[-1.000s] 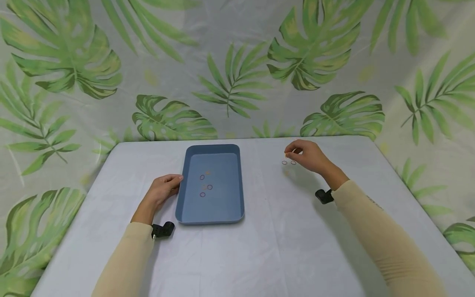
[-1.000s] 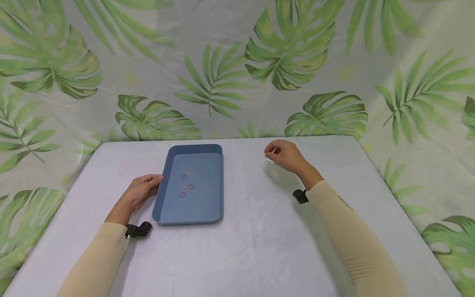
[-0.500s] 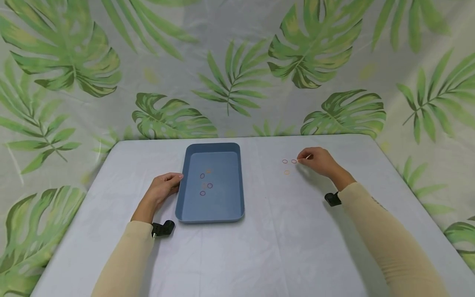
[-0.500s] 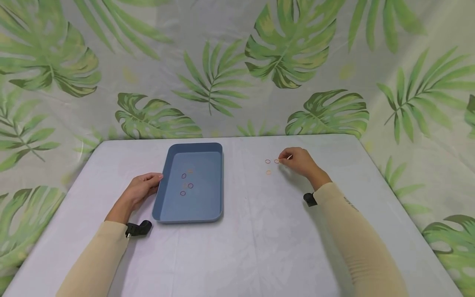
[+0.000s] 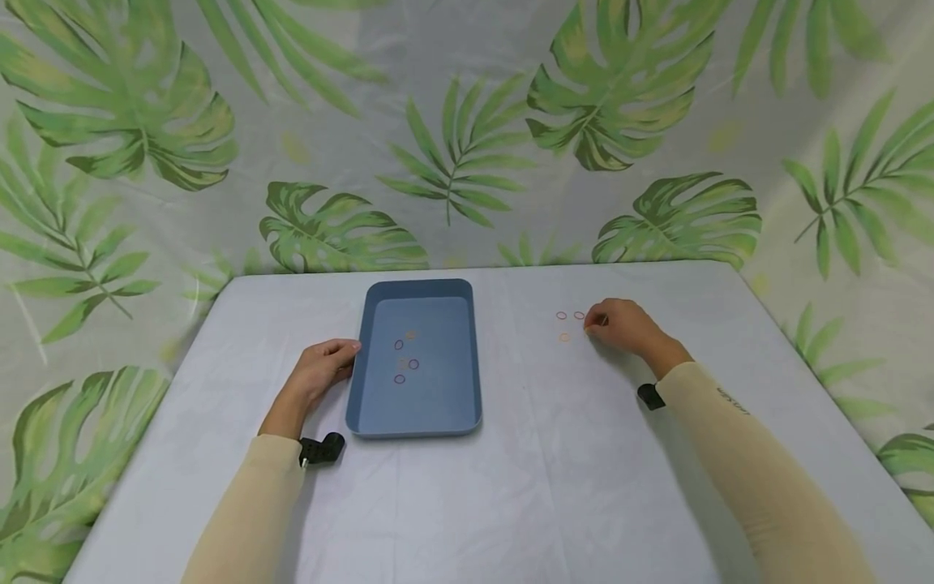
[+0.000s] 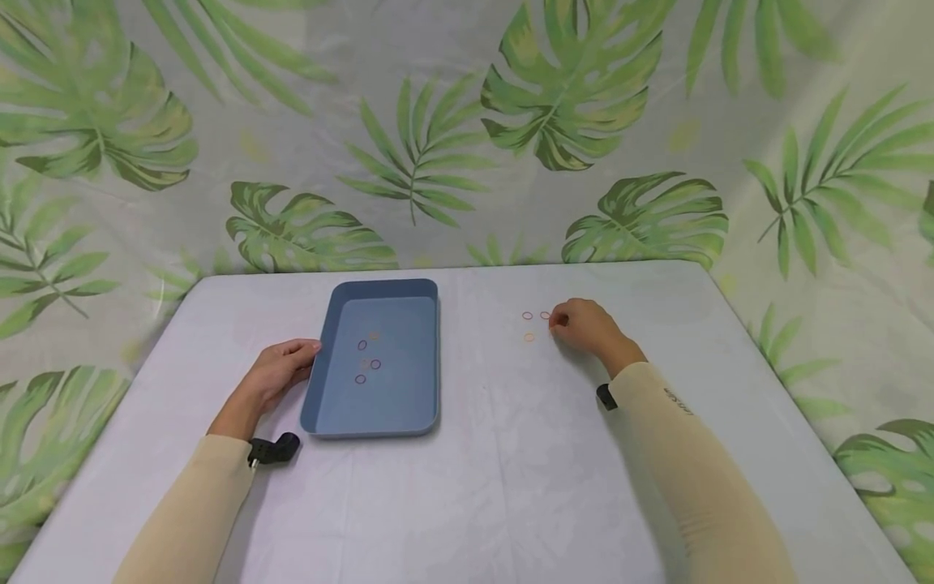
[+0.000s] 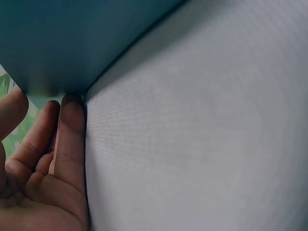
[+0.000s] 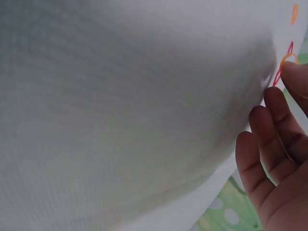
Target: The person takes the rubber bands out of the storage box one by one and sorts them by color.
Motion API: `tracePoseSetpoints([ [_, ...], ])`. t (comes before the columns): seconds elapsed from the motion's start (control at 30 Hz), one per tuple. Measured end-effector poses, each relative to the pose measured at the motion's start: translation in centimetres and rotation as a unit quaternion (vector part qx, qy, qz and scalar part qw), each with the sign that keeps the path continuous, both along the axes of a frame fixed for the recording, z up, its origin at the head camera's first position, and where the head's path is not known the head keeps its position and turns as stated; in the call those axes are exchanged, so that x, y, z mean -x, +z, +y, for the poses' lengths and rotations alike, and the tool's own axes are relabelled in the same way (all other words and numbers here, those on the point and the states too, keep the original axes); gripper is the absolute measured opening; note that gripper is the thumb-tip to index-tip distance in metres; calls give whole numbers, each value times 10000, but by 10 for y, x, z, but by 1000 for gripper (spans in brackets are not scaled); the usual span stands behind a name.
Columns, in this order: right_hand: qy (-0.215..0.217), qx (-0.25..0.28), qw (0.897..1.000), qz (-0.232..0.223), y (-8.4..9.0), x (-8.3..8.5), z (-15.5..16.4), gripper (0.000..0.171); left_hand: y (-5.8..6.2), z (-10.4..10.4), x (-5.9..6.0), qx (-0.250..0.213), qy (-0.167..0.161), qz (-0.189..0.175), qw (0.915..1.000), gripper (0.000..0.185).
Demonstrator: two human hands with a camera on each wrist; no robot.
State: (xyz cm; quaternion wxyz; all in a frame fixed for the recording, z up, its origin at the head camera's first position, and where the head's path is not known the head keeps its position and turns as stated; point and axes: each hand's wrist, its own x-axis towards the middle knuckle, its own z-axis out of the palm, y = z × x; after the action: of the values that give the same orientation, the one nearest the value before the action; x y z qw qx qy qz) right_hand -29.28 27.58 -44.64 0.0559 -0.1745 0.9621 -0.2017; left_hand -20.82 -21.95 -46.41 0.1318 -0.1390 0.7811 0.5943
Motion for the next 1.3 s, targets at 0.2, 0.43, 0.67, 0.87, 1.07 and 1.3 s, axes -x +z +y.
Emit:
tracePoseSetpoints([
  [0.2,95,-23,9999,107,-4,1,-1,8,0,0,1,-17,-20,-29,10000,49],
  [0.43,28,-19,10000,-27,-4,0,-6,8,-1,0,1,-60,28,-17,10000,49],
  [0.67,-26,-102,9999,-133,-1,-2,-8,10,0,0,0,-78,-1,-4,10000,48],
  [0.87,76,-2,9999,-138,1,-1,-10,14,0,-1,-1,-71,18,10,10000,49],
  [1.07,171,103,9998,-72,6,0,-19,18,0,-2,-2,-45,10,-4,10000,50],
  [1.3,409,194,9990,-65,19,2,-37,19,0,0,0,8,-38,-5,10000,50],
])
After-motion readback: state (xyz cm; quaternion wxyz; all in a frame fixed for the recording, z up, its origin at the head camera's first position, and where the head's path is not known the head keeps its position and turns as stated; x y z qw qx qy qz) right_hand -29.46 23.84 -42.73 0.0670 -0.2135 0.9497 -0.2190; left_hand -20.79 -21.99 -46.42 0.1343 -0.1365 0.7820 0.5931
